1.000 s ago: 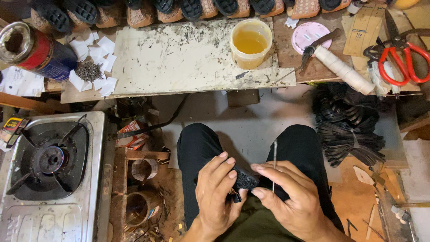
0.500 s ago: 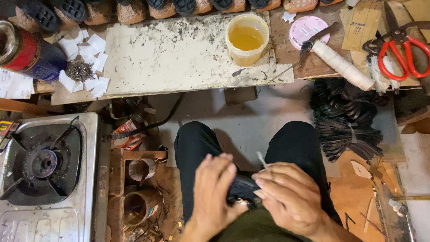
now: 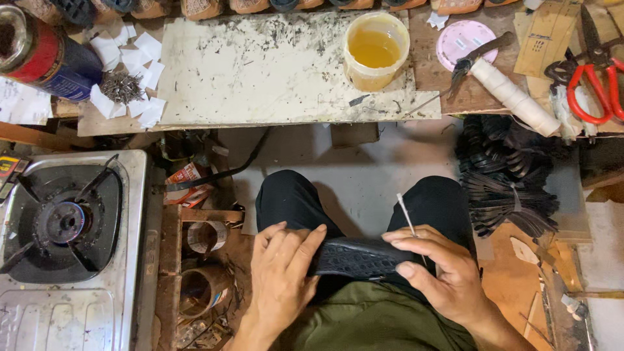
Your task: The person holds a black shoe sole and uses a metal tool to scrape and clean the surface. They repeatedly rub the sole with their hands and inspect it, then place it on a nearby table. The person continues to handle and inspect the sole throughout the clip.
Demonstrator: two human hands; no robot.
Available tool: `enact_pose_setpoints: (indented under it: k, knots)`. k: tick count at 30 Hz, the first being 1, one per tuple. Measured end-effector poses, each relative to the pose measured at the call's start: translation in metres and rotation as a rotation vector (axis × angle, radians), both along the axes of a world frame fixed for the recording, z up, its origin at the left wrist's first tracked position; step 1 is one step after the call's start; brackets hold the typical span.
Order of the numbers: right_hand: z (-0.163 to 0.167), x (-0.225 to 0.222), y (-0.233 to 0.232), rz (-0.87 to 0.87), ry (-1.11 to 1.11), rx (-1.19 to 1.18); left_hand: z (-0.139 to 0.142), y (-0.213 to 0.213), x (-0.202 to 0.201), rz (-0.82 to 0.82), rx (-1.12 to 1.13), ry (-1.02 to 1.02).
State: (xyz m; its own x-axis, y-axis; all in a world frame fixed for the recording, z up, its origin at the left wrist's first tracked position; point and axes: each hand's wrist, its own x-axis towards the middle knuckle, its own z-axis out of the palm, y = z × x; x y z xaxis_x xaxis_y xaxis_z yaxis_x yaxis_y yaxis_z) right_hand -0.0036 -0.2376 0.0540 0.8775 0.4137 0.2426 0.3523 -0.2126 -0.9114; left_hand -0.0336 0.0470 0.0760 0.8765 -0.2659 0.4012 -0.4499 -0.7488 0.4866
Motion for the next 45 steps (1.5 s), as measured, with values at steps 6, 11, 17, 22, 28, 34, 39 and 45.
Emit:
enact_pose_setpoints:
  k: [6, 11, 17, 22, 28, 34, 39, 45]
  knots:
    - [0.019, 0.004, 0.018, 0.032, -0.019, -0.074, 0.009, -0.009, -0.004, -0.034, 0.060, -0.015]
    - [0.038, 0.004, 0.037, 0.006, -0.162, -0.240, 0.012, -0.018, -0.006, -0.055, 0.057, -0.018]
    - [0.035, 0.002, 0.045, -0.019, -0.493, -0.284, 0.012, -0.020, -0.006, -0.074, 0.038, -0.034]
    - [0.026, 0.001, 0.042, -0.034, -0.558, -0.263, 0.011, -0.019, -0.006, -0.075, 0.040, -0.042]
    - [0.027, 0.005, 0.036, 0.000, -0.304, -0.156, 0.012, -0.014, -0.004, -0.039, 0.041, -0.034]
    - [0.021, -0.003, 0.031, -0.065, -0.270, -0.150, 0.010, -0.010, -0.003, 0.034, 0.028, -0.058]
    - [0.012, -0.009, 0.018, -0.143, -0.268, 0.004, 0.004, 0.005, -0.005, 0.219, -0.200, -0.105]
    - [0.004, -0.009, 0.004, -0.168, -0.200, 0.079, -0.005, 0.008, -0.012, 0.313, -0.264, -0.114]
